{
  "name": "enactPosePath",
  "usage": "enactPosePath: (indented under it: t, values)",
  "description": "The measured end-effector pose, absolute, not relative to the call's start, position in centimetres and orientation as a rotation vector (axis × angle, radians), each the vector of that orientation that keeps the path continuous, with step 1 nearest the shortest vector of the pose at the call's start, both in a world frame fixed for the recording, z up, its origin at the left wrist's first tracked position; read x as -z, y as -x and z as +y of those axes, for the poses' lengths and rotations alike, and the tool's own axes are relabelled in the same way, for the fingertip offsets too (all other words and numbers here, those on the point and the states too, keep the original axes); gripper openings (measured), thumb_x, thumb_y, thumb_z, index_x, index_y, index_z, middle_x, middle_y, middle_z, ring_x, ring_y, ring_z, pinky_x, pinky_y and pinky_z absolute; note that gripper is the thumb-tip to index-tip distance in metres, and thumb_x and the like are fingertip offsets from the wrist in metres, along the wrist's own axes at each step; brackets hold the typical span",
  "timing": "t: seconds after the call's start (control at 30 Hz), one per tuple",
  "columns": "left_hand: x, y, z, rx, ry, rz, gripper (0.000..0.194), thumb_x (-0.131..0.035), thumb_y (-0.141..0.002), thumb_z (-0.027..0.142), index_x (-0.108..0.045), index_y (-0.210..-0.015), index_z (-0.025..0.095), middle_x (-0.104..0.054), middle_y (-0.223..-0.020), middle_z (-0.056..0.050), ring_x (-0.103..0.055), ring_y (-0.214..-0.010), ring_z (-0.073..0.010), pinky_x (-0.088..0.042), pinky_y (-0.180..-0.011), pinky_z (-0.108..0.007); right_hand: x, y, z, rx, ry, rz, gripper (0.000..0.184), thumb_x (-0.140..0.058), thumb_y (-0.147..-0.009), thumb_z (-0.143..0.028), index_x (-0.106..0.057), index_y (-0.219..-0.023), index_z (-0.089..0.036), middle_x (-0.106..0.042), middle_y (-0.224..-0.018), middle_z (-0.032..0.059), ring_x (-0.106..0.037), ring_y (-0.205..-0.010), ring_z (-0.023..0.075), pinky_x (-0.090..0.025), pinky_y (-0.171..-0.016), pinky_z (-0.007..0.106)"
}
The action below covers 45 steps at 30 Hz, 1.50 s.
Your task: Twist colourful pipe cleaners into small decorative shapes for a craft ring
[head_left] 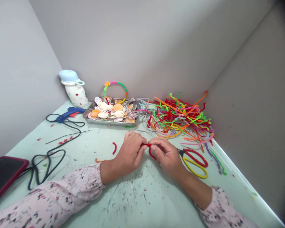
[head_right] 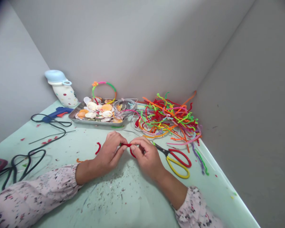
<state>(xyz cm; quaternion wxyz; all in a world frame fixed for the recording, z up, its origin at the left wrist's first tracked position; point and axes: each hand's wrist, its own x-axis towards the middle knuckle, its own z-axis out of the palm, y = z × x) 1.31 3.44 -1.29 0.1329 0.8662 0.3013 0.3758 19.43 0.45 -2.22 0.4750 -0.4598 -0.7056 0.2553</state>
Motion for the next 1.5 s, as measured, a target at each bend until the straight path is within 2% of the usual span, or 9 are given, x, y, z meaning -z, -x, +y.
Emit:
enactPosePath:
  t: [0.1,0.3,0.53,0.67,0.77,0.93,1.5]
  values:
    - [1.29,-1.28,3.47,-1.121,-2.433,0.926,0.010,-0.040,-0.093,0.022,-0.049,-0.091,0.018,-0.054,-0.085,-0.004,-0.046,-0.083,-0.0186,-0.035,-0.082,-0.037,2.40,-19.50,0.54,-0.504,1.177,-1.686,0.016,-0.053,-0.089,-0.025,-0.061,-0.103,-0.022,-0.061,-0.105,0.0056,-0.058,-0.085,0.0163,-0.047,-0.071,0.029]
    - [1.32,-1.32,3.65,-1.055,-2.446,0.917,0.015,-0.041,-0.094,0.023,-0.054,-0.098,0.018,-0.057,-0.086,-0.004,-0.049,-0.085,-0.0192,-0.034,-0.085,-0.038,2.60,-19.53,0.81,-0.441,1.182,-1.703,0.013,-0.052,-0.090,-0.023,-0.063,-0.099,-0.023,-0.061,-0.100,0.0048,-0.059,-0.091,0.0175,-0.048,-0.075,0.030]
    - [1.34,-1.41,3.72,-1.013,-2.484,0.943,0.019,-0.037,-0.095,0.022,-0.055,-0.094,0.017,-0.057,-0.087,-0.005,-0.050,-0.088,-0.0197,-0.034,-0.084,-0.038,2.53,-19.49,0.80,-0.276,1.102,-1.755,0.019,-0.059,-0.085,-0.018,-0.061,-0.103,-0.023,-0.057,-0.105,0.0043,-0.057,-0.074,0.0126,-0.050,-0.072,0.030]
    - [1.12,-1.54,3.62,-0.998,-2.494,0.948,0.020,-0.037,-0.095,0.022,-0.055,-0.092,0.017,-0.057,-0.083,-0.004,-0.049,-0.086,-0.0194,-0.034,-0.083,-0.038,2.57,-19.42,0.91,-0.114,1.073,-1.839,0.020,-0.061,-0.083,-0.016,-0.060,-0.101,-0.024,-0.059,-0.100,0.0043,-0.059,-0.085,0.0166,-0.049,-0.083,0.035]
    - [0.99,-1.55,3.50,-1.009,-2.476,0.909,0.020,-0.037,-0.095,0.023,-0.056,-0.091,0.017,-0.057,-0.082,-0.004,-0.050,-0.084,-0.0191,-0.035,-0.082,-0.037,2.63,-19.40,0.96,-0.031,1.080,-1.884,0.016,-0.060,-0.084,-0.016,-0.060,-0.099,-0.023,-0.060,-0.096,0.0050,-0.058,-0.089,0.0186,-0.050,-0.081,0.035]
    - [0.89,-1.49,3.29,-1.020,-2.428,0.854,0.018,-0.038,-0.093,0.020,-0.056,-0.092,0.017,-0.056,-0.081,-0.004,-0.049,-0.083,-0.0186,-0.035,-0.081,-0.037,2.64,-19.47,0.98,0.029,1.091,-1.913,0.012,-0.060,-0.085,-0.018,-0.060,-0.096,-0.022,-0.061,-0.093,0.0052,-0.058,-0.087,0.0187,-0.050,-0.075,0.034]
    - [0.91,-1.51,3.11,-1.048,-2.339,0.906,0.010,-0.040,-0.091,0.020,-0.049,-0.090,0.017,-0.053,-0.085,-0.003,-0.048,-0.084,-0.0180,-0.039,-0.079,-0.034,2.62,-19.61,1.03,0.066,1.062,-1.914,0.009,-0.061,-0.086,-0.025,-0.066,-0.094,-0.024,-0.063,-0.091,0.0049,-0.061,-0.087,0.0180,-0.050,-0.080,0.033]
